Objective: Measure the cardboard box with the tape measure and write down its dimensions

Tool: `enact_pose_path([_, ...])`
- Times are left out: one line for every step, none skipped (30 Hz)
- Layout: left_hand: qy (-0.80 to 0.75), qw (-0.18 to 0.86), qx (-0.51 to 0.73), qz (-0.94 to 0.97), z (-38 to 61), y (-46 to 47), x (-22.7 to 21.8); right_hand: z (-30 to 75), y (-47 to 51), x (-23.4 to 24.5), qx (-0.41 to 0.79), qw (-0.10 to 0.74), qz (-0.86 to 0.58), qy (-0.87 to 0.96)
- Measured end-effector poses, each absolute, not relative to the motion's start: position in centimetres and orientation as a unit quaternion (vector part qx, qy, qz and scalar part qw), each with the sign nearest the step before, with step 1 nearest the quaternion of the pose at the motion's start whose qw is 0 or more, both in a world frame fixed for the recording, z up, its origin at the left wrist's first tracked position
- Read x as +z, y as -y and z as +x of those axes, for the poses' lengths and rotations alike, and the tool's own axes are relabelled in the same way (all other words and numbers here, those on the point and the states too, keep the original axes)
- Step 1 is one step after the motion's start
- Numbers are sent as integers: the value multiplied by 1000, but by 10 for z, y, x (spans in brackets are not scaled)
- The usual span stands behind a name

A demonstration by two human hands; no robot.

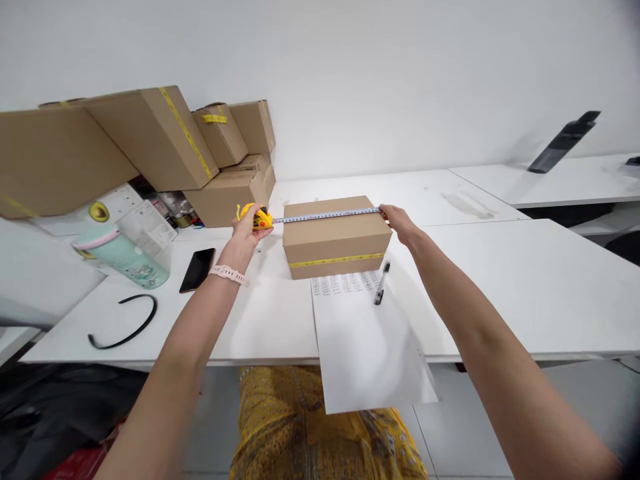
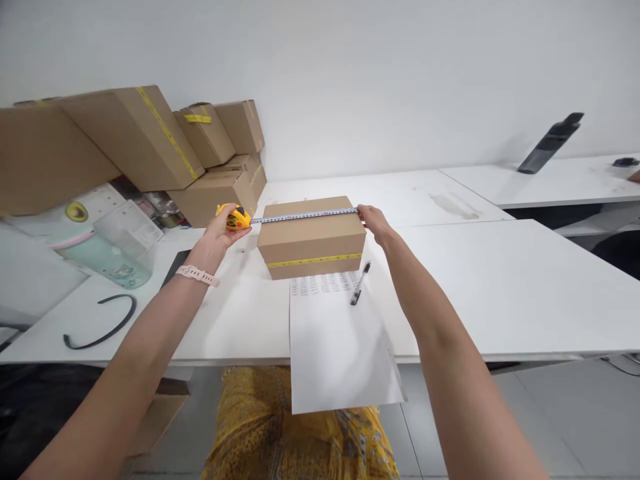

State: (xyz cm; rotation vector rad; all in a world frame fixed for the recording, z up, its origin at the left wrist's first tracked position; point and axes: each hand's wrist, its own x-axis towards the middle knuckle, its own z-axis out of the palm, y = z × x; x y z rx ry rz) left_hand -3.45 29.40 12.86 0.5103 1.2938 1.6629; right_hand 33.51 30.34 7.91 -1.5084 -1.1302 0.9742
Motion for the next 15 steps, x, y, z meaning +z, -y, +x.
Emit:
enact_pose_path([-534,469,672,209,-32,-294,129,333,-302,81,403,476,-627,466])
enact_pose_path([-541,472,664,208,-29,-293,130,330,-301,83,404,465,-634,467])
enact_pose_path([-545,475,659,208,-25,-291,130,328,-300,85,406,456,-640,466])
enact_pose_path([-546,478,656,209,-22,-290,129,326,-298,86,407,449,-645,466])
enact_pose_path([-545,480,654,211,-18,-288,129,324,-297,88,408,442,-648,466])
enact_pose_path([-544,482,654,213,-15,-287,128,322,-296,89,410,437,-650,467])
enact_pose_path([-541,483,654,215,-13,-285,127,321,-295,90,410,433,-653,468])
enact_pose_path([-539,483,655,216,-11,-284,126,320,-294,91,408,430,-656,468])
enact_pose_path([-537,484,656,217,-10,-283,126,319,-294,93,403,427,-660,468])
enact_pose_path([-535,485,657,218,-10,-282,125,318,-293,94,396,426,-666,468])
enact_pose_path([-534,487,656,219,-11,-281,125,318,-293,95,388,425,-672,466])
enact_pose_path([-533,489,655,219,-11,-280,126,317,-292,96,381,424,-677,465])
enact_pose_path([-533,491,654,219,-12,-279,126,316,-292,97,376,423,-681,464])
enact_pose_path([-532,493,653,219,-12,-278,127,316,-291,98,373,421,-683,466])
enact_pose_path([-532,494,652,219,-13,-276,127,315,-291,99,372,418,-684,469])
